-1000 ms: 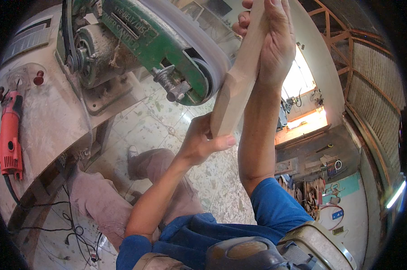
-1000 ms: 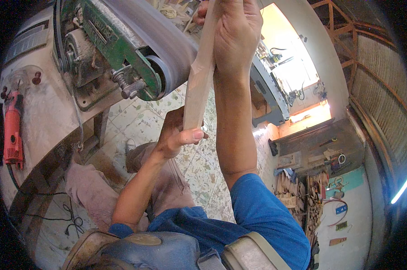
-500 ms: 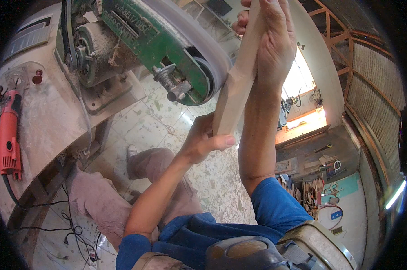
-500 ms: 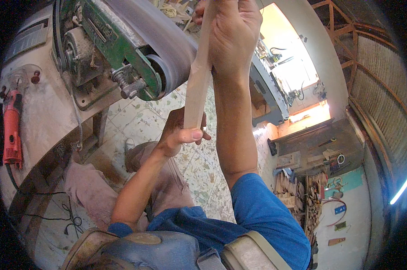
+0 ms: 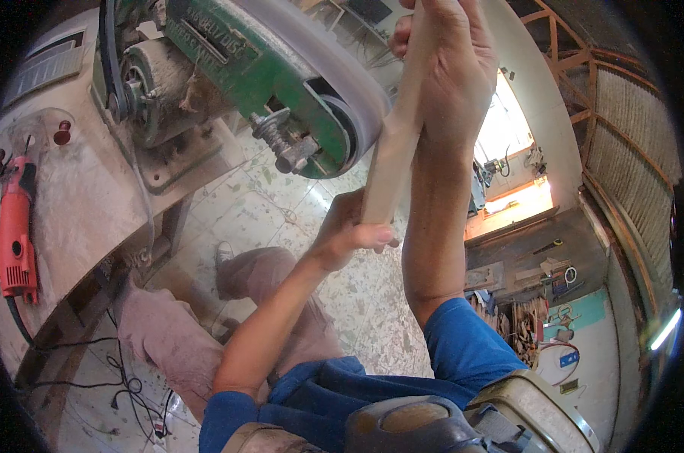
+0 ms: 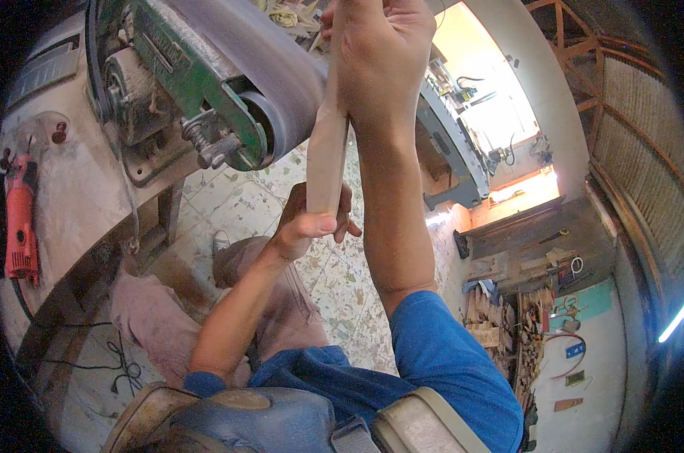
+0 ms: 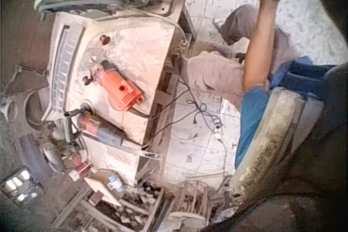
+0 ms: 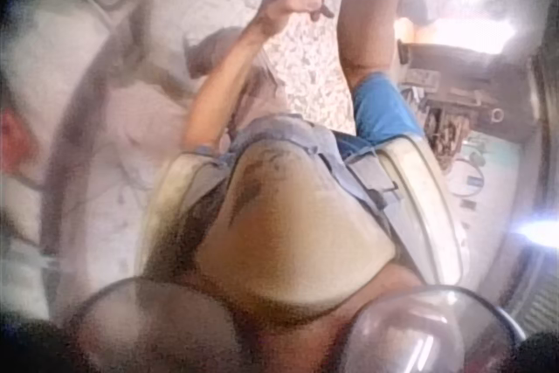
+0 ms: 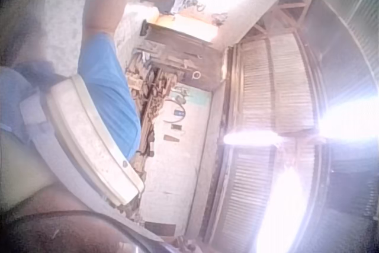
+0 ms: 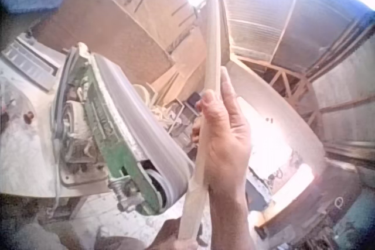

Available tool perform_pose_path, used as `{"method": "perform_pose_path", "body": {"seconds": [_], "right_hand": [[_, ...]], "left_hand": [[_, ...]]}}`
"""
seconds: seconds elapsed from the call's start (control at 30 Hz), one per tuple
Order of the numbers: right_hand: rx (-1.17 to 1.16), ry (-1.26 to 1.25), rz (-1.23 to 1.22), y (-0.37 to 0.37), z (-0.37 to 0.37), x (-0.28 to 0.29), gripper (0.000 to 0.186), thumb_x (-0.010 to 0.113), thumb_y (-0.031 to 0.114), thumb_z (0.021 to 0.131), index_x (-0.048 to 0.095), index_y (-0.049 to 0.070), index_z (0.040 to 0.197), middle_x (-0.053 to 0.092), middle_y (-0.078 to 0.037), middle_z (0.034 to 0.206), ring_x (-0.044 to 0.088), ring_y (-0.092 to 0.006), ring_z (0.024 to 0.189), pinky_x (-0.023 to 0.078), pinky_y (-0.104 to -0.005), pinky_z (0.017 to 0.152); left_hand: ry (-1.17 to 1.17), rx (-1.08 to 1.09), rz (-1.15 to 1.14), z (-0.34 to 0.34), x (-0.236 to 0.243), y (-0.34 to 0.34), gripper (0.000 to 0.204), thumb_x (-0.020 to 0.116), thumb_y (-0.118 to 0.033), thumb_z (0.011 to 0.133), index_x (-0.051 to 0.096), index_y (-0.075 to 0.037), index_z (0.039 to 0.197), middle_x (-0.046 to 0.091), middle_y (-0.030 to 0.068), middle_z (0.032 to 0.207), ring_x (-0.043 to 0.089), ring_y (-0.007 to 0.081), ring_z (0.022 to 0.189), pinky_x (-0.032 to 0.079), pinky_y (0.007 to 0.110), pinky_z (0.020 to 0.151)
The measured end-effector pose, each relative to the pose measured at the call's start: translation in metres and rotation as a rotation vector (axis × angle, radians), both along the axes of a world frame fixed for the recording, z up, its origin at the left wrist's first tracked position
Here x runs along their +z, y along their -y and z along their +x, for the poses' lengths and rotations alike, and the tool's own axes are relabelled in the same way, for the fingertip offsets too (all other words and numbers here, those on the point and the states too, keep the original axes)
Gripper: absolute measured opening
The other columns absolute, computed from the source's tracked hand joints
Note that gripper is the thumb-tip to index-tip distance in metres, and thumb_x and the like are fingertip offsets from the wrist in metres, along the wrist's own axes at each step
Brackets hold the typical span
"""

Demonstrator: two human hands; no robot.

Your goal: The person sands the surface of a wooden guitar neck by holding it against a moving belt sander, rotating the wood to reach different areas.

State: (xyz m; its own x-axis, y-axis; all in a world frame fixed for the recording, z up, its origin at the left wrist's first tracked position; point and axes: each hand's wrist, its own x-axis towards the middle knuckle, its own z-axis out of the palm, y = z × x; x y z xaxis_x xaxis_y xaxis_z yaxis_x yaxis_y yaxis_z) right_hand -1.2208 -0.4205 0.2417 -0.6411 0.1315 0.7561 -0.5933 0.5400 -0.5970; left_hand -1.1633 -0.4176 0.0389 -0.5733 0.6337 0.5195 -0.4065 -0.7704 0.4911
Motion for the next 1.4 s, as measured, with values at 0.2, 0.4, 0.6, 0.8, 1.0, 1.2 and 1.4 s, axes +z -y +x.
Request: {"method": "perform_pose_path", "body": {"seconds": [0.2,0.4,0.6,0.8,1.0,1.2,1.4], "right_hand": [[0.028,0.001,0.036,0.001,0.001,-0.002,0.056,0.064,0.023,0.101,0.045,0.006,0.151,0.057,0.005,0.084,0.049,-0.0011,0.063,0.042,-0.0164,0.054],[0.076,-0.020,0.107,0.001,0.003,-0.004,0.056,0.063,0.022,0.103,0.042,0.004,0.152,0.055,0.007,0.083,0.046,0.0002,0.061,0.040,-0.0158,0.053],[0.075,-0.006,0.127,0.000,-0.002,-0.005,0.055,0.059,0.020,0.104,0.041,0.002,0.152,0.052,0.009,0.081,0.043,0.0014,0.061,0.036,-0.0150,0.051],[0.059,-0.008,0.159,0.007,0.006,-0.006,0.054,0.055,0.018,0.106,0.038,-0.001,0.153,0.055,0.006,0.087,0.041,0.0002,0.062,0.035,-0.0157,0.053],[-0.038,-0.056,0.160,0.011,0.005,-0.009,0.053,0.053,0.016,0.105,0.038,-0.003,0.152,0.063,0.000,0.105,0.042,-0.0014,0.069,0.037,-0.0160,0.061],[-0.104,0.089,0.214,0.004,0.007,0.000,0.049,0.055,0.016,0.104,0.045,-0.004,0.148,0.064,0.001,0.106,0.043,-0.0012,0.072,0.038,-0.0169,0.063],[-0.137,0.065,0.298,-0.012,-0.006,0.003,0.049,0.059,0.018,0.102,0.049,-0.004,0.145,0.067,-0.002,0.110,0.055,-0.0043,0.084,0.045,-0.0186,0.075]], "left_hand": [[0.035,-0.043,0.067,0.002,0.000,-0.004,0.066,0.071,-0.039,0.061,0.058,0.006,0.107,0.058,0.0101,0.077,0.061,0.0194,0.059,0.061,0.045,0.074],[0.073,-0.083,0.149,0.004,-0.001,-0.011,0.060,0.072,-0.039,0.064,0.059,0.004,0.104,0.056,0.0082,0.074,0.058,0.0178,0.058,0.059,0.040,0.068],[0.093,-0.113,0.231,0.005,-0.005,-0.018,0.048,0.072,-0.037,0.070,0.061,0.003,0.093,0.056,0.0069,0.074,0.058,0.0150,0.058,0.053,0.031,0.058],[0.128,-0.152,0.275,0.006,-0.008,-0.023,0.047,0.071,-0.035,0.068,0.061,0.003,0.094,0.056,0.0070,0.073,0.056,0.0151,0.056,0.051,0.031,0.055],[0.162,-0.269,0.332,0.009,-0.014,-0.026,0.050,0.071,-0.036,0.067,0.060,0.003,0.096,0.052,0.0051,0.068,0.050,0.0133,0.052,0.050,0.031,0.054],[0.176,-0.312,0.389,0.017,-0.001,-0.023,0.058,0.073,-0.046,0.066,0.060,0.002,0.096,0.045,0.0018,0.062,0.044,0.0122,0.047,0.050,0.032,0.052],[0.196,-0.355,0.390,0.025,-0.001,-0.020,0.067,0.074,-0.056,0.064,0.059,0.002,0.094,0.046,0.0019,0.065,0.045,0.0125,0.047,0.051,0.032,0.050]]}}
